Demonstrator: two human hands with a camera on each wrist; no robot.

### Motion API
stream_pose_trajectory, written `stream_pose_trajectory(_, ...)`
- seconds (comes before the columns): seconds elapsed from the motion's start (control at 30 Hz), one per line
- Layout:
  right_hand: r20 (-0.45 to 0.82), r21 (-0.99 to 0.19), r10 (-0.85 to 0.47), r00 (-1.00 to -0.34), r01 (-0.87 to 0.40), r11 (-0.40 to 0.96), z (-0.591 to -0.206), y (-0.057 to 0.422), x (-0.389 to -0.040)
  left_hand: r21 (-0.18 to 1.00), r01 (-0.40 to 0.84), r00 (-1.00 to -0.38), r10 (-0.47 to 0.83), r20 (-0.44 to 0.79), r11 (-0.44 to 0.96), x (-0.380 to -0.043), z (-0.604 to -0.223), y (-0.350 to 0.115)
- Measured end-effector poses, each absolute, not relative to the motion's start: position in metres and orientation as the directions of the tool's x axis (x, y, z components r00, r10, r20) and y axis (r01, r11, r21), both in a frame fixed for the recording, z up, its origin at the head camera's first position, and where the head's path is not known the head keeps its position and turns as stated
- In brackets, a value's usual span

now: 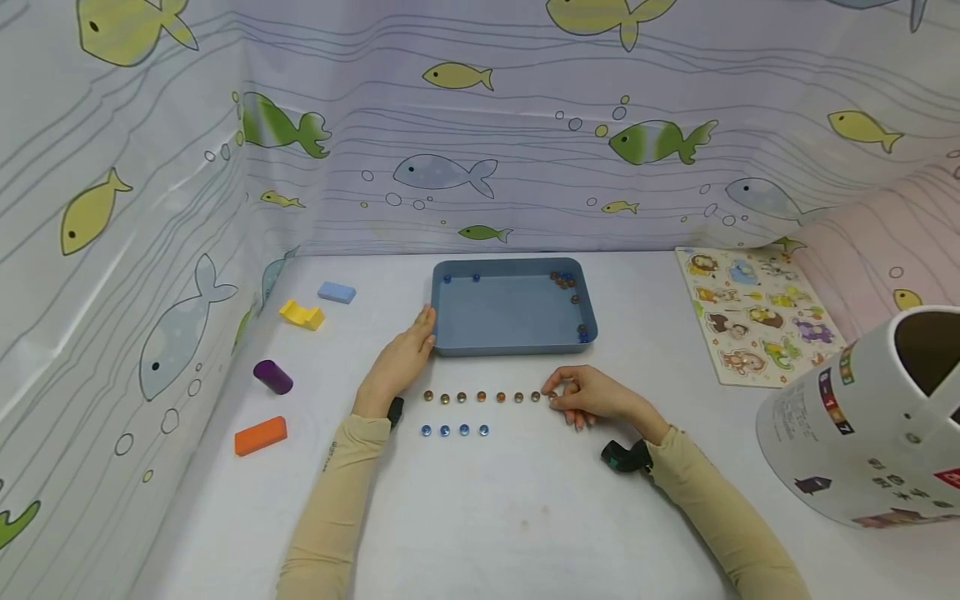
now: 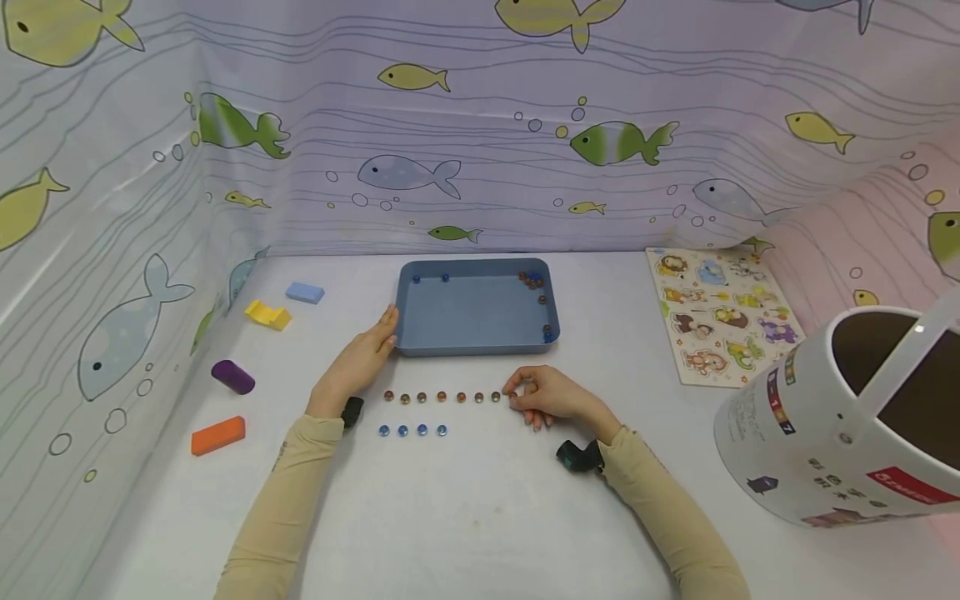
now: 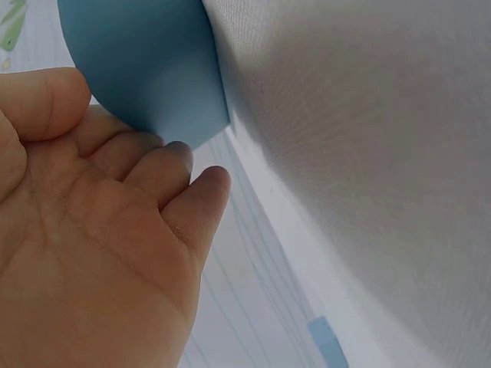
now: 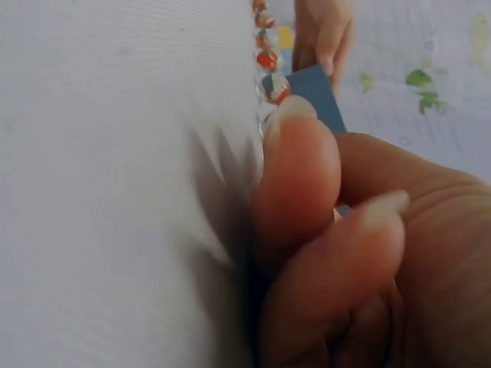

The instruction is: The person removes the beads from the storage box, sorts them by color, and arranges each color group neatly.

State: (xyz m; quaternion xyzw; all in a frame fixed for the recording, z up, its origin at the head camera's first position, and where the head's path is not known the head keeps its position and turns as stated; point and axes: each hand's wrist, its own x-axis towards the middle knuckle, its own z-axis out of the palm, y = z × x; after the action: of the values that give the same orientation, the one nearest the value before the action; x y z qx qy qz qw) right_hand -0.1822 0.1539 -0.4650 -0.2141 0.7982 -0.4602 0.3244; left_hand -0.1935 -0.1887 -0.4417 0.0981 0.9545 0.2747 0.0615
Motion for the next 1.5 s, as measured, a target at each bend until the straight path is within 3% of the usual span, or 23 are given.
stream_pose_trajectory(0.3, -0.220, -0.926, -0.668, -0.711, -0.062, 0.371, -0.438, 0.173, -0.203, 0.524, 0.159, -0.973, 0.223, -0.061, 0.837, -0.192, -0.440, -0.190)
stream_pose_trajectory(0.47, -0.143, -0.955, -0.623, -0.769, -0.058, 0.291, -0.416, 0.171, -0.223, 0.535, 0.173, -0.971, 0.233, -0.047, 0.827, -0.192, -0.440, -0.191)
stream_pose_trajectory(0.67, -0.180, -0.964, -0.476, -0.861, 0.059, 0.258, -0.417, 0.148, -0.251, 0.534, 0.166, -0.971, 0.231, -0.057, 0.829, -0.192, -0.442, -0.192)
stream_pose_trajectory(0.87, -0.272, -0.912, -0.409, -0.871, 0.097, 0.399, -0.425, 0.131, -0.271, 0.535, 0.162, -0.970, 0.234, -0.069, 0.829, -0.193, -0.443, -0.190)
stream_pose_trajectory(1.07, -0.346, -0.824, -0.516, -0.783, -0.010, 0.567, -0.428, 0.135, -0.278, 0.531, 0.169, -0.970, 0.236, -0.061, 0.831, -0.192, -0.440, -0.189)
stream_pose_trajectory(1.2, -0.399, -0.713, -0.512, -0.760, -0.094, 0.695, -0.425, 0.131, -0.282, 0.525, 0.172, -0.971, 0.234, -0.053, 0.833, -0.193, -0.437, -0.190)
stream_pose_trajectory(1.37, -0.372, -0.561, -0.455, -0.809, -0.195, 0.805, -0.426, 0.125, -0.286, 0.533, 0.164, -0.969, 0.237, -0.072, 0.830, -0.192, -0.438, -0.189)
stream_pose_trajectory(1.5, -0.247, -0.554, -0.371, -0.895, -0.183, 0.812, -0.430, 0.121, -0.291, 0.539, 0.160, -0.970, 0.234, -0.070, 0.827, -0.191, -0.438, -0.189)
